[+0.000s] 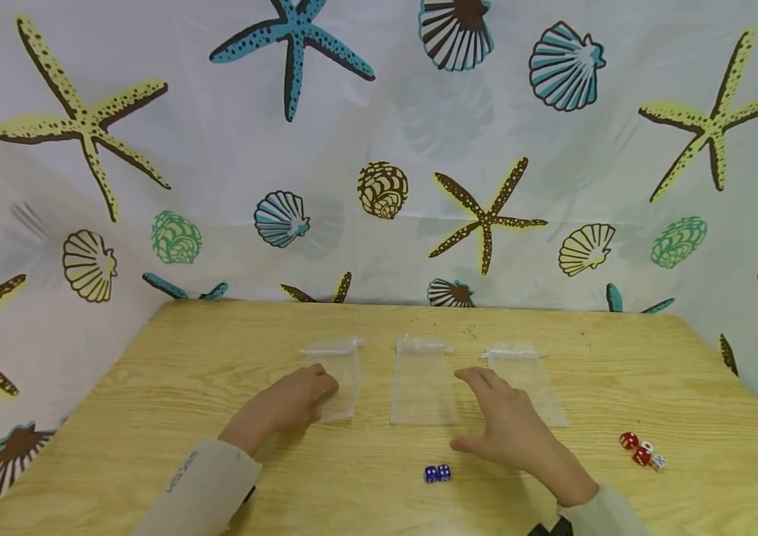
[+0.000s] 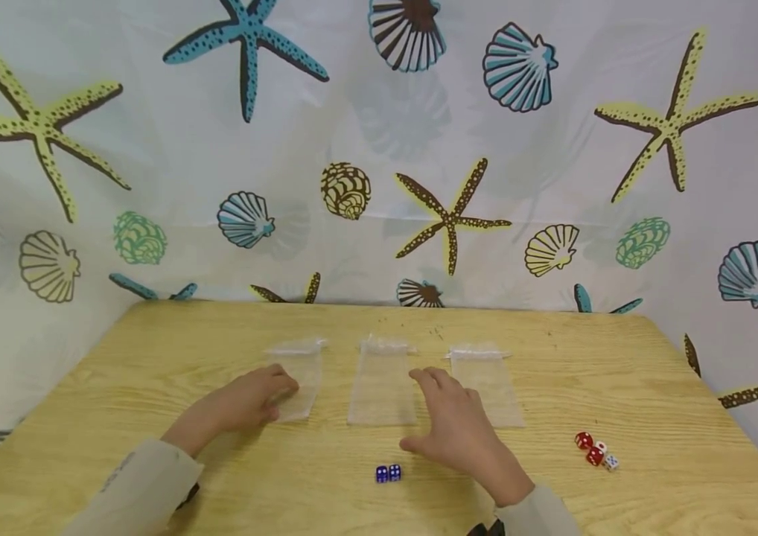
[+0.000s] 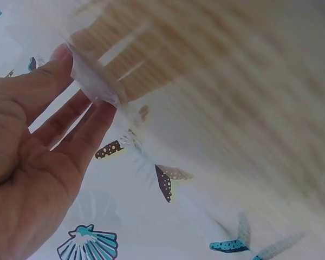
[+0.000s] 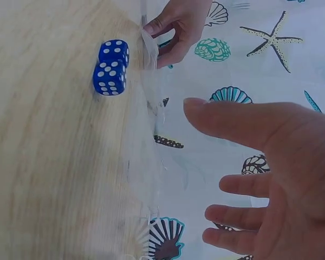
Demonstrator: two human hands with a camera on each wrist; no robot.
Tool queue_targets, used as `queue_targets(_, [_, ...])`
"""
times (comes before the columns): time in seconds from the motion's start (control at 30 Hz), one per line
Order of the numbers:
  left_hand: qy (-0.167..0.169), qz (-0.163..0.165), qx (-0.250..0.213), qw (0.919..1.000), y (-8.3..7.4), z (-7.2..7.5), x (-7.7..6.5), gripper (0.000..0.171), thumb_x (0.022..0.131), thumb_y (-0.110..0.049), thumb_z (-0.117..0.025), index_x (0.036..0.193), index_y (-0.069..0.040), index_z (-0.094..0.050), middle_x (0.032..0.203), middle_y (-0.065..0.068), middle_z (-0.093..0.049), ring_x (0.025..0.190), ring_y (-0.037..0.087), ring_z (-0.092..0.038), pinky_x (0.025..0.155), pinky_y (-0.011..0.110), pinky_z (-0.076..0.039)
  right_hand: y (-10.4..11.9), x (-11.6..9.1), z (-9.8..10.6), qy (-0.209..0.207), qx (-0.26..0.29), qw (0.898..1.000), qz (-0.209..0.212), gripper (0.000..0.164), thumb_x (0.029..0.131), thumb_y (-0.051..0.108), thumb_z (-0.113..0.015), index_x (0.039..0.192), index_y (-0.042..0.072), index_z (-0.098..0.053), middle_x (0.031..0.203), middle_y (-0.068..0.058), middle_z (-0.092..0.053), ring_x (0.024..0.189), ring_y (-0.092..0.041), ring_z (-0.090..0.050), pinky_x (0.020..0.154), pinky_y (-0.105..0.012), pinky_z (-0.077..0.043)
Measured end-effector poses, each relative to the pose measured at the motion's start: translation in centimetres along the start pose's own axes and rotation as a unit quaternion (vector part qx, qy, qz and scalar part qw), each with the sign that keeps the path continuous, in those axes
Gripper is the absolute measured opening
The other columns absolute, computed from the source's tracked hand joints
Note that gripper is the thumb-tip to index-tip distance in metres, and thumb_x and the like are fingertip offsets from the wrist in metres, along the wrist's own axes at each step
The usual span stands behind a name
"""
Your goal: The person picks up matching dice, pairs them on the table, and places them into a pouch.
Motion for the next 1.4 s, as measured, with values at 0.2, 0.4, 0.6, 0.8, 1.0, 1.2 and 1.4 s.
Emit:
queue_targets(0.2, [-0.013, -0.007, 0.014, 0.9998, -0.3, 0.5, 0.1, 0.028, 0.082, -0.001, -0.071, 0.109, -0.002, -0.062, 0.097, 0.009, -0.057, 0.084, 0.019, -0.056, 0.076, 0.036, -0.050, -0.3, 0.6, 0.5, -0.014, -0.004, 1.000, 0.002, 0.090, 0.073, 0.035, -0.082, 0.145, 0.007, -0.036, 0.147, -0.020, -0.037, 0.133, -0.041, -0.039, 0.098, -0.069, -0.031])
queue_targets(0.4, [-0.009, 0.010, -0.001, 0.9999, -0.2, 0.5, 0.0, 0.022, 0.083, 0.000, -0.070, 0.103, -0.004, -0.061, 0.088, 0.004, -0.054, 0.072, 0.012, -0.045, 0.066, 0.029, -0.044, -0.7, 1.3, 1.2, -0.043, -0.015, 0.999, 0.009, 0.092, 0.075, 0.044, -0.078, 0.147, 0.008, -0.033, 0.149, -0.021, -0.035, 0.137, -0.046, -0.030, 0.098, -0.076, -0.024])
queue_targets(0.6, [-0.026, 0.016, -0.006, 0.9995, -0.4, 0.7, 0.1, 0.019, 0.085, 0.007, -0.063, 0.081, -0.009, -0.054, 0.074, -0.002, -0.043, 0.064, 0.011, -0.034, 0.061, 0.024, -0.034, -0.8, 1.5, 1.8, -0.072, -0.020, 0.997, 0.017, 0.089, 0.076, 0.045, -0.076, 0.146, 0.008, -0.034, 0.150, -0.020, -0.034, 0.138, -0.046, -0.028, 0.098, -0.077, -0.021])
queue_targets(0.8, [-0.051, -0.002, 0.010, 0.9987, -1.2, 1.1, 0.0, 0.030, 0.087, 0.010, -0.056, 0.066, -0.010, -0.047, 0.063, -0.004, -0.038, 0.060, 0.009, -0.028, 0.057, 0.022, -0.027, -1.1, 1.8, 1.9, -0.083, -0.029, 0.996, 0.012, 0.087, 0.079, 0.045, -0.073, 0.147, 0.008, -0.033, 0.152, -0.020, -0.032, 0.140, -0.045, -0.026, 0.101, -0.077, -0.018])
queue_targets(1.0, [-0.064, 0.002, 0.050, 0.9967, -1.9, 1.7, -0.1, 0.029, 0.085, 0.011, -0.059, 0.067, -0.010, -0.050, 0.067, -0.002, -0.048, 0.061, 0.011, -0.033, 0.057, 0.025, -0.033, -1.6, 2.1, 1.8, -0.083, -0.032, 0.996, 0.002, 0.086, 0.081, 0.047, -0.070, 0.148, 0.008, -0.031, 0.152, -0.020, -0.031, 0.141, -0.045, -0.024, 0.101, -0.077, -0.017])
queue_targets(1.2, [-0.079, 0.015, 0.072, 0.9941, -2.5, 2.9, 0.1, 0.022, 0.088, 0.009, -0.057, 0.076, -0.009, -0.054, 0.073, 0.002, -0.051, 0.063, 0.012, -0.038, 0.059, 0.026, -0.037, -2.1, 2.5, 1.7, -0.083, -0.039, 0.996, -0.006, 0.088, 0.081, 0.050, -0.069, 0.148, 0.008, -0.031, 0.153, -0.020, -0.030, 0.141, -0.044, -0.023, 0.102, -0.077, -0.015])
queue_targets(1.4, [-0.083, 0.016, 0.073, 0.9937, -4.0, 3.8, 0.2, 0.015, 0.089, 0.008, -0.058, 0.091, -0.006, -0.062, 0.082, 0.006, -0.056, 0.070, 0.015, -0.054, 0.065, 0.028, -0.050, -2.4, 2.8, 1.7, -0.084, -0.039, 0.996, -0.009, 0.089, 0.081, 0.051, -0.068, 0.148, 0.007, -0.030, 0.153, -0.020, -0.029, 0.141, -0.044, -0.023, 0.103, -0.076, -0.014])
Point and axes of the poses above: each hand's wrist, its own x-axis towards the middle knuckle, its own z-axis out of the back of the hand, y = z × x, the point moved 10 cm from there along x, towards the middle knuckle
